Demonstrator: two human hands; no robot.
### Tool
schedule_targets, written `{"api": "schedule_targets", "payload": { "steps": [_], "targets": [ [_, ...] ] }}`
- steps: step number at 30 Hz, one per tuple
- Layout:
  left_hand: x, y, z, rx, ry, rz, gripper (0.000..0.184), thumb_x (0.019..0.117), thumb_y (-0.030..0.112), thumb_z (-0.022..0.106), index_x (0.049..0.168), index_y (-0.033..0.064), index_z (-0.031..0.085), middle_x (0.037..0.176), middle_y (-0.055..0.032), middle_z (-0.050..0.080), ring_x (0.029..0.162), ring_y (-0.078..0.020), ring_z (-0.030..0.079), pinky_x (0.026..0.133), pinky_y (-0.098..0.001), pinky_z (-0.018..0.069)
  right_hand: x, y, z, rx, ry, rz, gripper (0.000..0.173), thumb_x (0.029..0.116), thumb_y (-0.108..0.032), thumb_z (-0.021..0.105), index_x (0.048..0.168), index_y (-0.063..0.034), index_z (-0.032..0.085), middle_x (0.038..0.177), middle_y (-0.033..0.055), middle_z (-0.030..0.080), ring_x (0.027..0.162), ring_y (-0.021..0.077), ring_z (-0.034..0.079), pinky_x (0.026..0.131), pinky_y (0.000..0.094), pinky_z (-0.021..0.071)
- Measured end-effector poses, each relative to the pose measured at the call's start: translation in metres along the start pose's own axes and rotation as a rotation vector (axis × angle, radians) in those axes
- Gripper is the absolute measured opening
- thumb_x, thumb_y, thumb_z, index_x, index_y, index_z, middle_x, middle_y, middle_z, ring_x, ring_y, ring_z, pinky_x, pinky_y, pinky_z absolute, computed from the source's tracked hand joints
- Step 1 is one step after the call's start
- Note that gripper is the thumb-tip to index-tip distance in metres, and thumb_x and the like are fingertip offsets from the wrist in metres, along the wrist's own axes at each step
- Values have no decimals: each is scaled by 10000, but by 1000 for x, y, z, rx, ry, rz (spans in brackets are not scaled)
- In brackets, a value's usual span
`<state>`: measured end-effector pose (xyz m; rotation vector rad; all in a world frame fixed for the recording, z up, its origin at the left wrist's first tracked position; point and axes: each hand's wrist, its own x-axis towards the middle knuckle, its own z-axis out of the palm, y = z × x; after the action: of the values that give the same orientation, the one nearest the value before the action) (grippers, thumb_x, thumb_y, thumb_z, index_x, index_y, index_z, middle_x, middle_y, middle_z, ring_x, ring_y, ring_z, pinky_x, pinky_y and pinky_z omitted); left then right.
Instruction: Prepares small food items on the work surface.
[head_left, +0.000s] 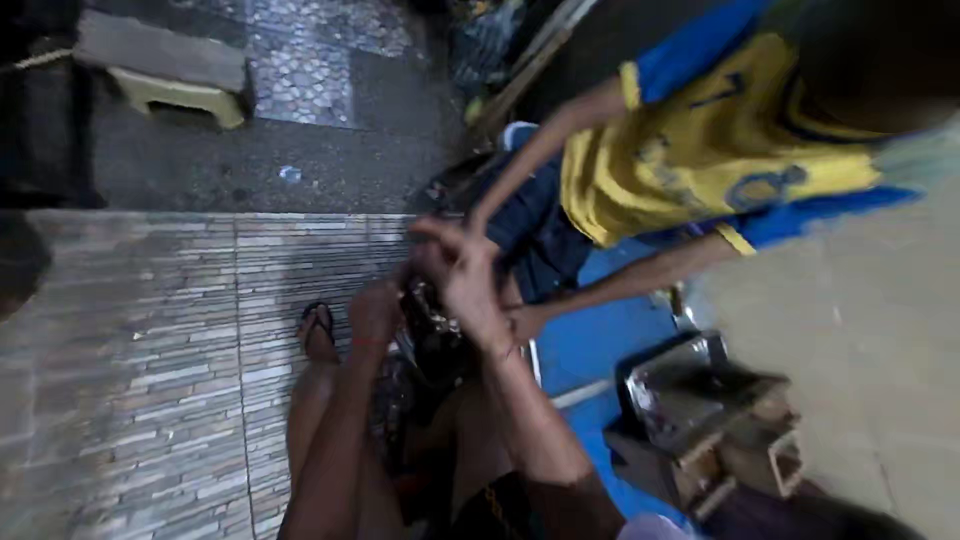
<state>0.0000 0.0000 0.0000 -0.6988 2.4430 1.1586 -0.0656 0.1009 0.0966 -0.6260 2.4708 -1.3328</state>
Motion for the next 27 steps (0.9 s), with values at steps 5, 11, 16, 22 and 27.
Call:
{"api": "schedule_targets", "payload": {
  "steps": [5, 11, 16, 22, 27],
  "targets": [
    [20, -24, 29, -30, 219, 147, 460, 1050, 237, 555, 1431, -18, 522, 1388, -345, 531, 1250, -560, 533, 1016, -731, 416, -220, 29, -56, -142, 57, 11, 264, 953, 9, 583, 1166, 21, 739, 1183, 151, 735, 1079, 183, 719, 973, 307, 579],
    [2, -30, 76, -91, 433, 422, 494, 1039, 162, 476, 1487, -45, 452, 1487, -355, 437, 1342, -450, 501, 1105, -476, 440, -446, 41, -182, -434, 296, 407, 288, 965, 0, 547, 1176, -19, 742, 1171, 133, 742, 1038, 231, 733, 941, 394, 598],
    [-76, -11, 103, -62, 420, 450, 514, 1023, 121, 516, 1480, -97, 428, 1468, -374, 432, 1296, -425, 529, 1059, -407, 473, -581, 50, -263, -553, 751, 810, 254, 1001, 6, 530, 1174, 23, 716, 1109, 199, 732, 975, 316, 731, 900, 514, 588],
    [-151, 5, 143, -4, 451, 552, 463, 1033, 124, 539, 1444, -82, 481, 1390, -344, 525, 1195, -384, 616, 1010, -398, 519, -663, 139, -268, -315, 867, 1154, 251, 1045, -47, 521, 1224, 19, 684, 1158, 238, 701, 1006, 378, 707, 920, 566, 559],
    [-205, 23, 159, 31, 414, 690, 431, 1034, 114, 527, 1412, -92, 510, 1334, -335, 565, 1146, -363, 636, 990, -397, 531, -653, 192, -272, -151, 868, 1106, 263, 1064, -108, 543, 1261, 12, 670, 1173, 262, 692, 1035, 414, 688, 948, 607, 521]
  ]
}}
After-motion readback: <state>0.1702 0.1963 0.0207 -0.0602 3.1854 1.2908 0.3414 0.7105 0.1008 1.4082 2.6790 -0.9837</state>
